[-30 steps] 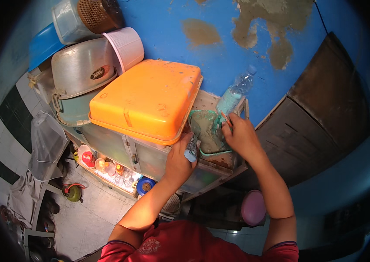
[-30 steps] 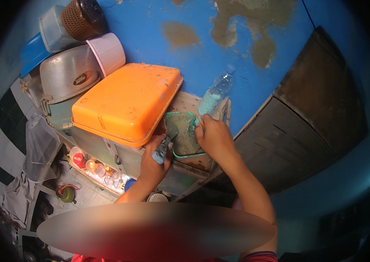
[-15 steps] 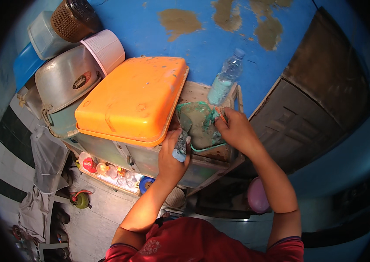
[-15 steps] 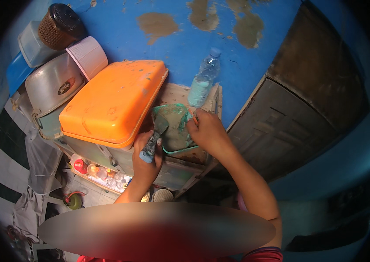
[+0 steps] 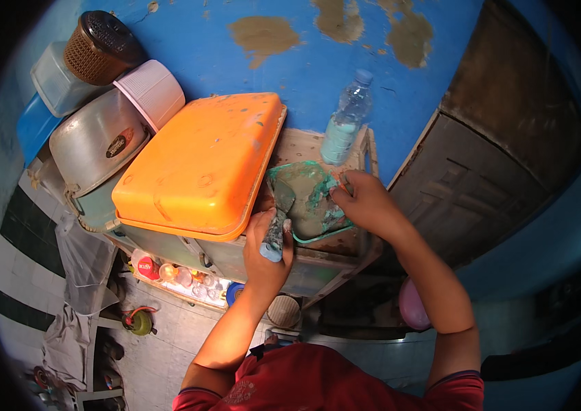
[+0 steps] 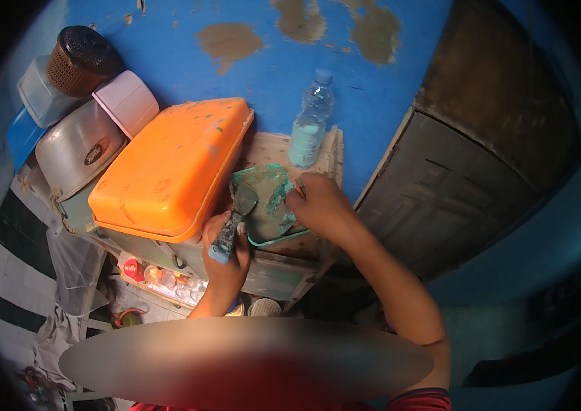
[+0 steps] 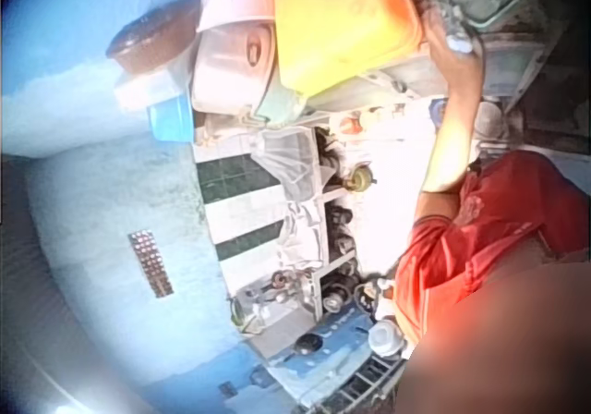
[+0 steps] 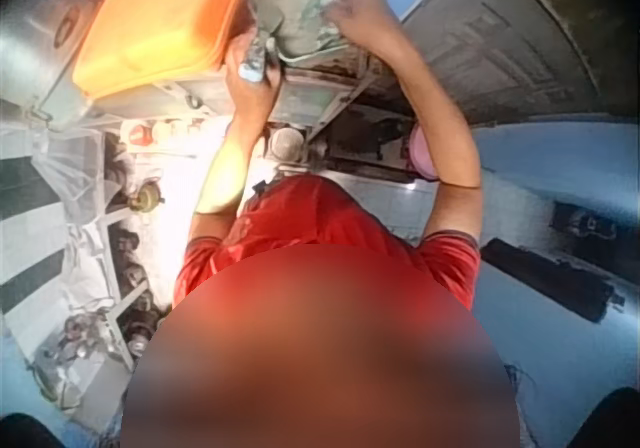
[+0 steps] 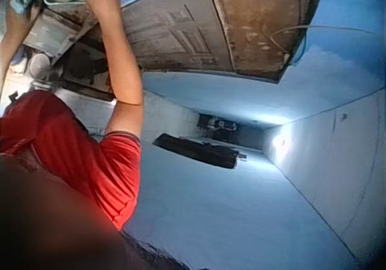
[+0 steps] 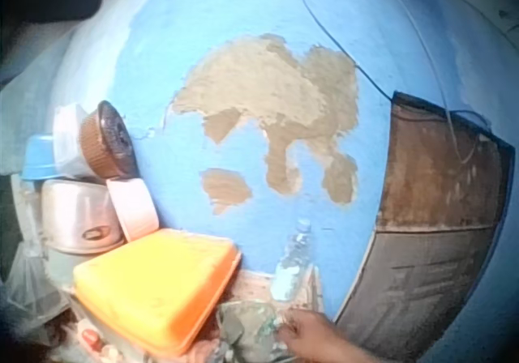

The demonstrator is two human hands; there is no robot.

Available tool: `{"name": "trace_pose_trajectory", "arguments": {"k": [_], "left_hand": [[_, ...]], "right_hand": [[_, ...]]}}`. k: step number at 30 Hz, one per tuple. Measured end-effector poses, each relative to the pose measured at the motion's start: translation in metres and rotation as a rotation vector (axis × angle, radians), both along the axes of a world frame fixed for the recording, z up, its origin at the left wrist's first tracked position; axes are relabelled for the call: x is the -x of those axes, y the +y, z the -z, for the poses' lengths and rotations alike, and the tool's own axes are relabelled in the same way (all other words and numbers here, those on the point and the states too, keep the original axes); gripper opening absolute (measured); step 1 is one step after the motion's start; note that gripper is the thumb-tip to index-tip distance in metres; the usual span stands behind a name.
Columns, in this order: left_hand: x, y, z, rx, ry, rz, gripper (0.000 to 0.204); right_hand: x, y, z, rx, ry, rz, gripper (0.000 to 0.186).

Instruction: The person scoops plaster from a container and applies it to a blue wall using a trowel. They repeatedly smooth the plaster over a damaged area, occasionally adding more material and adjusting the spread.

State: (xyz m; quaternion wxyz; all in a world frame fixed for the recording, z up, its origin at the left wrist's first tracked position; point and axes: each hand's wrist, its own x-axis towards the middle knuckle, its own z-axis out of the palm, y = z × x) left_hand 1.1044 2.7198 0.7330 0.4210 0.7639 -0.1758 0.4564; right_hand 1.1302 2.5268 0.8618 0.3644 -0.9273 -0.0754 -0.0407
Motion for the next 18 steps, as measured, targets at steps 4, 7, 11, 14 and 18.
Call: {"name": "trace_pose_trajectory", "arguments": {"k": [4, 7, 11, 14, 18], "left_hand": [[0.001, -0.003, -0.005, 0.016, -0.010, 0.007, 0.036], [0.003, -0.003, -0.005, 0.017, -0.007, -0.031, 0.037], [0.003, -0.002, -0.004, -0.035, -0.015, -0.100, 0.039], [0.002, -0.005, -0.006, -0.041, -0.013, -0.100, 0.038], [0.002, -0.004, -0.004, -0.016, 0.000, -0.083, 0.039]], "right_hand": [[-0.004, 0.003, 0.006, 0.034, -0.022, -0.043, 0.026], [-0.006, 0.000, -0.001, -0.145, 0.032, 0.045, 0.027], [-0.022, -0.006, -0.010, 0.187, -0.135, 0.060, 0.027], [-0.036, -0.005, 0.004, 0.172, -0.218, 0.012, 0.027], [-0.040, 0.009, 0.006, 0.153, -0.135, -0.037, 0.027]]}}
